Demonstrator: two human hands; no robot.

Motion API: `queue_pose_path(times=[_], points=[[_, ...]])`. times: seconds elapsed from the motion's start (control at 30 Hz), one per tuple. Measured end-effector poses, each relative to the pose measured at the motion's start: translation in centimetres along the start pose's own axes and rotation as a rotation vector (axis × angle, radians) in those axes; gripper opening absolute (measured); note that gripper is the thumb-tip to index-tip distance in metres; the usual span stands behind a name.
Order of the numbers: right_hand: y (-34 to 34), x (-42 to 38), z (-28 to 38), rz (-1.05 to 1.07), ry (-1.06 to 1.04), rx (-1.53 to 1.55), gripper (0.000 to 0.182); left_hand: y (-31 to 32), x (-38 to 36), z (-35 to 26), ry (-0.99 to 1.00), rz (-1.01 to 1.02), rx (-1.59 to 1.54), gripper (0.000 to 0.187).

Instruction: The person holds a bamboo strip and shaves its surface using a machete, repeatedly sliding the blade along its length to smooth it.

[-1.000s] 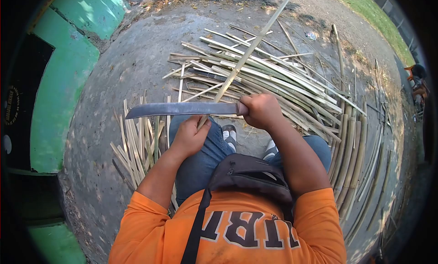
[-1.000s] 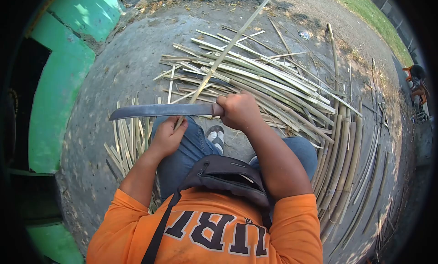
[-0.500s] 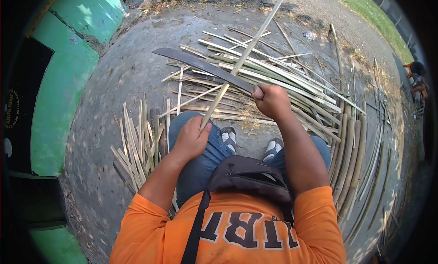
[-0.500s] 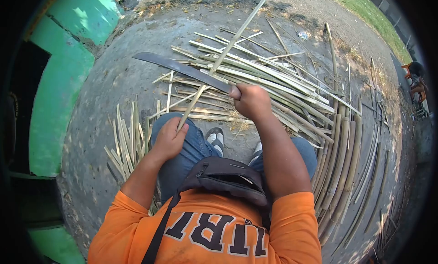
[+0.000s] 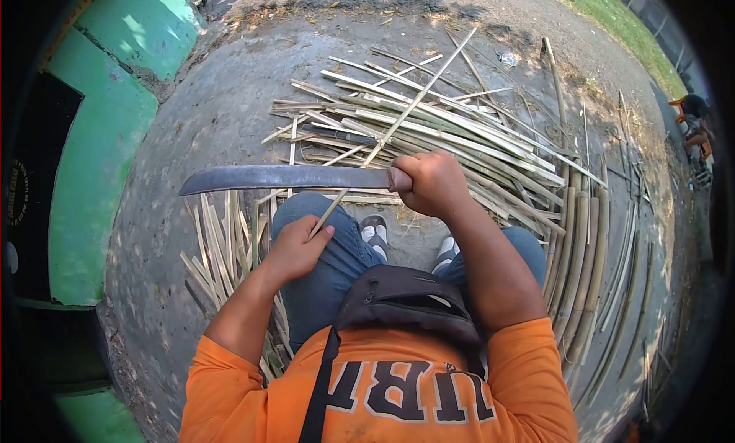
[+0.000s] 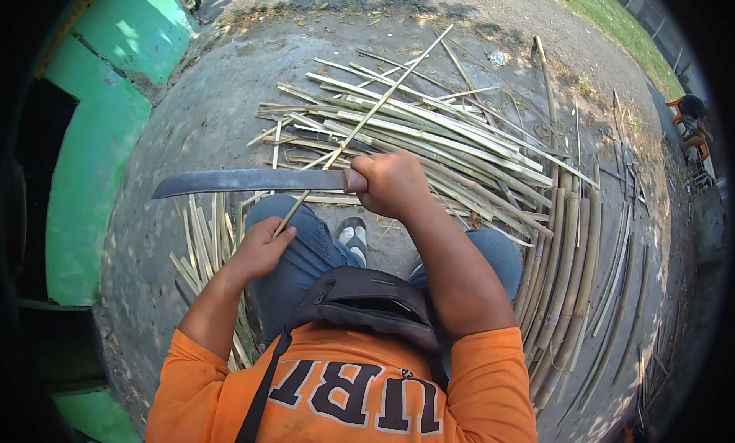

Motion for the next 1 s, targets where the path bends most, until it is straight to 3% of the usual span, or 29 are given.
queue_pose_path(times=[0.33,0.43,0.73,0.83,1.0], points=[[-1.2,0.1,0.0,-0.056,0.012,0.039,0.012,-0.3,-0.2,0.0,0.126,-0.095,0.034,0.031],[-1.1,0.1,0.3,-0.005,0.015,0.025,0.015,0.3,-0.5,0.0,0.158,-0.176,-0.086,0.037],[-0.8,0.1,0.2,-0.030,0.033,0.044,0.013,-0.2,-1.5,1.1,0.468,-0.175,0.051,0.049],[-1.1,0.2,0.2,-0.038,0.037,0.066,0.013,-0.9,-3.1,0.7,0.418,-0.207,0.189,0.048],[-0.3,0.1,0.2,0.012,0.019,0.067,0.016,-0.4,-4.7,1.6,0.355,-0.232,0.123,0.045]])
Point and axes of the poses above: each hand's wrist, its own x-axis towards the middle knuckle, its own y-axis out of the palm, z = x × y, the point moved 1 cm from there along x, towards the middle knuckle, and after that the axes turned 11 degrees about -x, right-handed, at the moved point
